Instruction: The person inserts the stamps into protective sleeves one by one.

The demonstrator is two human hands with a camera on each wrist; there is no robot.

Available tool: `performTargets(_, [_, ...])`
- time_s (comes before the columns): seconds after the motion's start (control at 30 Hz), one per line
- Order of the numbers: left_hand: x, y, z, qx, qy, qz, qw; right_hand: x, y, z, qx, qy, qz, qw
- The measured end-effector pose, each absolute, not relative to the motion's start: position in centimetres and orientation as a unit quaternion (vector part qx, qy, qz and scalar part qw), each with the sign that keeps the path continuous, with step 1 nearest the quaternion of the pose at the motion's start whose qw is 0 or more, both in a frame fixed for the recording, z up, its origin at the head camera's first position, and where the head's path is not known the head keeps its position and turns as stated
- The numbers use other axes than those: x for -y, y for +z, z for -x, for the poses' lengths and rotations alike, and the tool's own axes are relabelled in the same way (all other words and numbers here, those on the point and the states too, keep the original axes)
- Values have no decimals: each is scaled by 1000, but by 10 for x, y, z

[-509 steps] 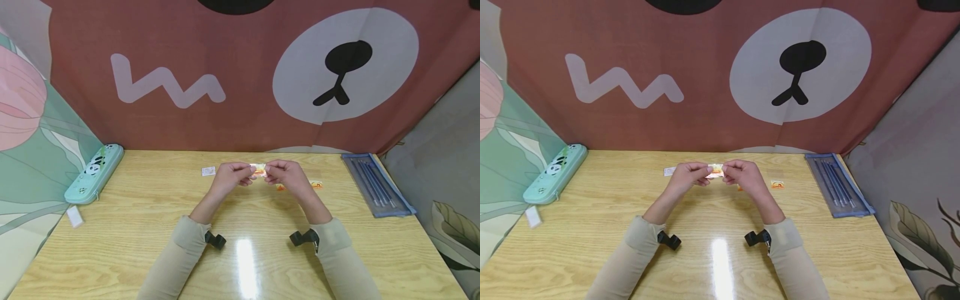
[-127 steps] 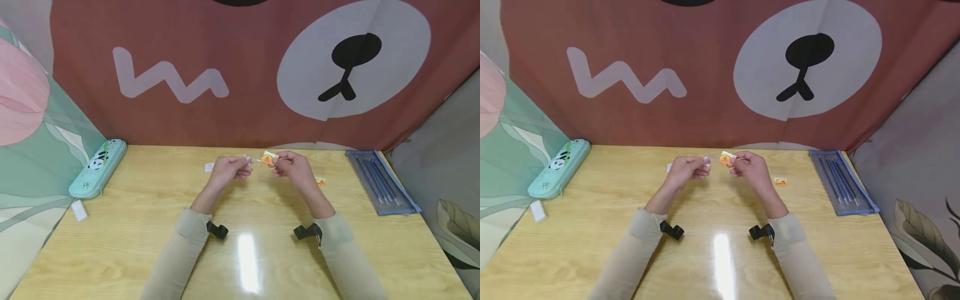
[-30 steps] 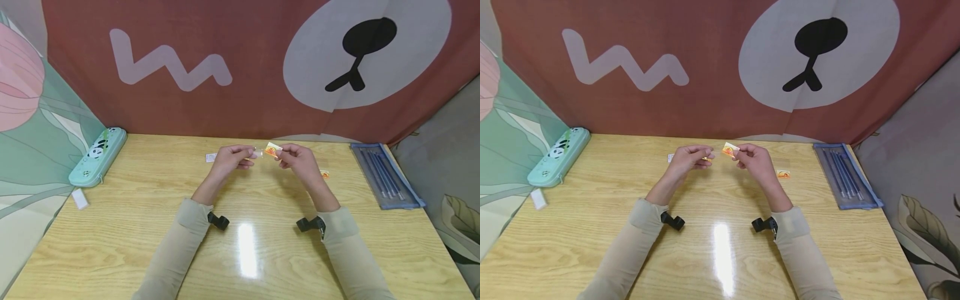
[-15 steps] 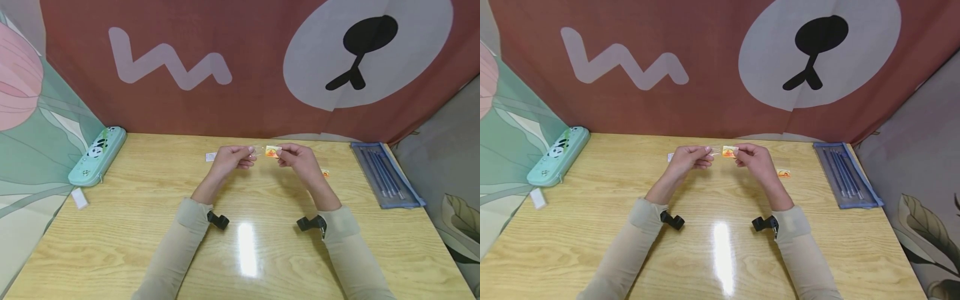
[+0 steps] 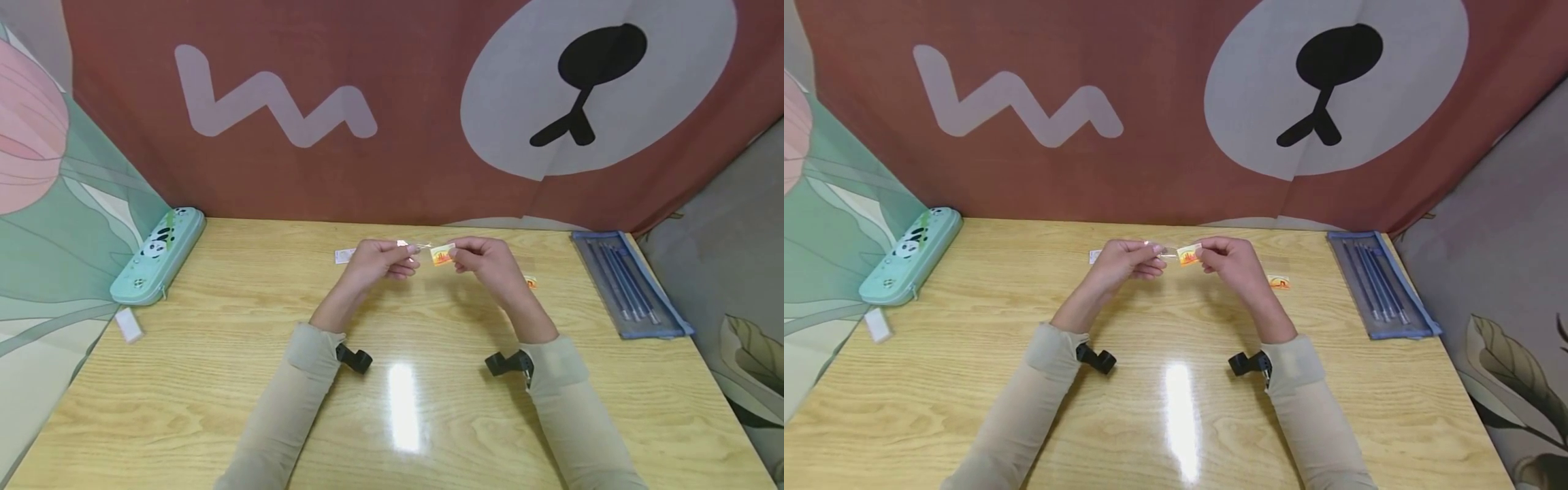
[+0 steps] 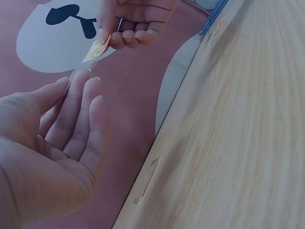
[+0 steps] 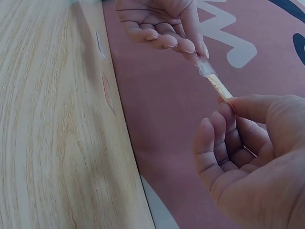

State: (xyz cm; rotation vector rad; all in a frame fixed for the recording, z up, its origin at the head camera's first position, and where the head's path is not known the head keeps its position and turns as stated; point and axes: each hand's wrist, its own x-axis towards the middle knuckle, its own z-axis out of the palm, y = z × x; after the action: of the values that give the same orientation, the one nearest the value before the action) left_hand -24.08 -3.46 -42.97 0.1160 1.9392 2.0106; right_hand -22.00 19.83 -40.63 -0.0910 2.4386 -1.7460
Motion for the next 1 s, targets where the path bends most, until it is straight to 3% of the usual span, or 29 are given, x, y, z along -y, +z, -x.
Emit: performTargets(1.0, [39,-425,241,-695,691,-60,191,-199,-406,220,-811,-579,32,79])
